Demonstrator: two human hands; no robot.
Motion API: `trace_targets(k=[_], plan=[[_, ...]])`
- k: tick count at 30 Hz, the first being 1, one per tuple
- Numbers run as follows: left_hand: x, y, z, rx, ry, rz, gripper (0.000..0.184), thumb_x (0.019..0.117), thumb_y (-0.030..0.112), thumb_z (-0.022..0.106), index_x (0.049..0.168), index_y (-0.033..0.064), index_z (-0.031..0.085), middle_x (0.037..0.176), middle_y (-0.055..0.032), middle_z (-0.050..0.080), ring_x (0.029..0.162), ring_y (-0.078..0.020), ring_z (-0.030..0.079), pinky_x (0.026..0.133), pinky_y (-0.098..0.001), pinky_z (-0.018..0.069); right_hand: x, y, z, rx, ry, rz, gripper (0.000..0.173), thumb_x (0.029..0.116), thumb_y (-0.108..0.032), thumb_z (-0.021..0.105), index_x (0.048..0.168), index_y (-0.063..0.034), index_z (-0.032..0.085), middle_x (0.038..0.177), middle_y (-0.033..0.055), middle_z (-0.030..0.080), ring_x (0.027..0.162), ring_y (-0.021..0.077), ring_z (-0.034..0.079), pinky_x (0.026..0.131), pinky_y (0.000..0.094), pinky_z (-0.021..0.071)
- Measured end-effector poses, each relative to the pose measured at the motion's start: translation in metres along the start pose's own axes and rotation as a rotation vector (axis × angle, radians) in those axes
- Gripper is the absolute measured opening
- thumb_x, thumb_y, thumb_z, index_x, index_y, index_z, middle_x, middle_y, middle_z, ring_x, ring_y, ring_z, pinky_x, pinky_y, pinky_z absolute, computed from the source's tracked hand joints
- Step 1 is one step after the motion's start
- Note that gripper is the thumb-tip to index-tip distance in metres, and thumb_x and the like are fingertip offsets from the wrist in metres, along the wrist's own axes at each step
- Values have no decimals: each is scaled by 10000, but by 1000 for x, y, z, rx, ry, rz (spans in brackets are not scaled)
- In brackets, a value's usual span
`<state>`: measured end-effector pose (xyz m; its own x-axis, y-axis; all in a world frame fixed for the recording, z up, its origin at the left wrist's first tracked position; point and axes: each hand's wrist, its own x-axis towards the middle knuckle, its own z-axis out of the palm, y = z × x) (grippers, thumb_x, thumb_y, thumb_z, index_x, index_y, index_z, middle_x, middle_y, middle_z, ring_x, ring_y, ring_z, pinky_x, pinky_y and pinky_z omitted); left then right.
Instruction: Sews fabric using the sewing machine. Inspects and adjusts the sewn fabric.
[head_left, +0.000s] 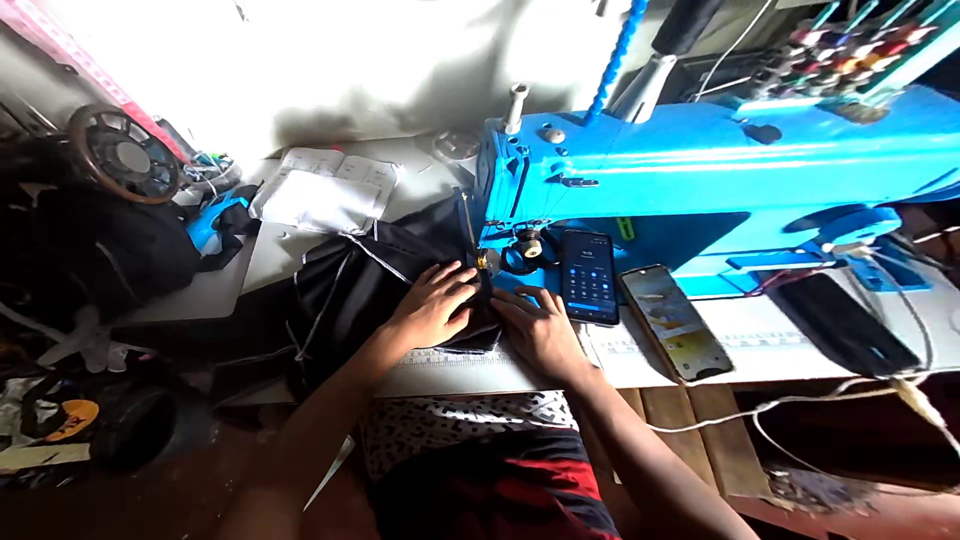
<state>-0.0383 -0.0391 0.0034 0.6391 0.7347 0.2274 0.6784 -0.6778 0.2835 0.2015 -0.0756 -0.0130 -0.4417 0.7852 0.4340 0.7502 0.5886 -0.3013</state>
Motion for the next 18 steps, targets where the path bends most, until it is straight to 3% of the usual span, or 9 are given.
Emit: trace_targets(k=[4,7,10,15,18], plan=[[6,9,-6,82,63,18,361,938,243,581,1239,118,736,1376,-71,648,1330,-304,552,1120,-543,397,-5,-7,-3,30,11,-21,292,978,-126,534,1126,-142,785,1291,-4,723,1167,329,657,922,526,504],[14,23,-8,-19,57,-112,307,954,168,628,1213,44,734,1274,-129,688,1235,-309,623,1048,-519,477,-6,-12,-6,106,-1,60,282,959,-99,549,1121,-111,780,1264,29,732,1153,343,664,892,539,518],[23,29,-5,-49,71,-224,252,957,186,674,1155,43,739,1231,-132,701,1192,-316,643,1002,-531,502,-2,-15,-5,211,5,173,288,986,-128,540,1169,-108,761,1193,73,745,1144,343,663,917,559,512],[24,22,10,-114,346,-233,173,959,119,633,940,17,771,1036,-123,755,1034,-287,713,911,-504,558,7,-18,-7,298,-14,324,289,1026,-210,547,1221,-96,728,1138,94,749,1100,329,672,936,560,499],[23,21,9,-202,360,-279,193,961,134,630,919,10,772,1022,-134,755,1034,-292,708,921,-515,542,17,-19,-3,327,12,381,292,1032,-219,560,1222,-69,723,1117,119,749,1060,331,686,927,571,490]])
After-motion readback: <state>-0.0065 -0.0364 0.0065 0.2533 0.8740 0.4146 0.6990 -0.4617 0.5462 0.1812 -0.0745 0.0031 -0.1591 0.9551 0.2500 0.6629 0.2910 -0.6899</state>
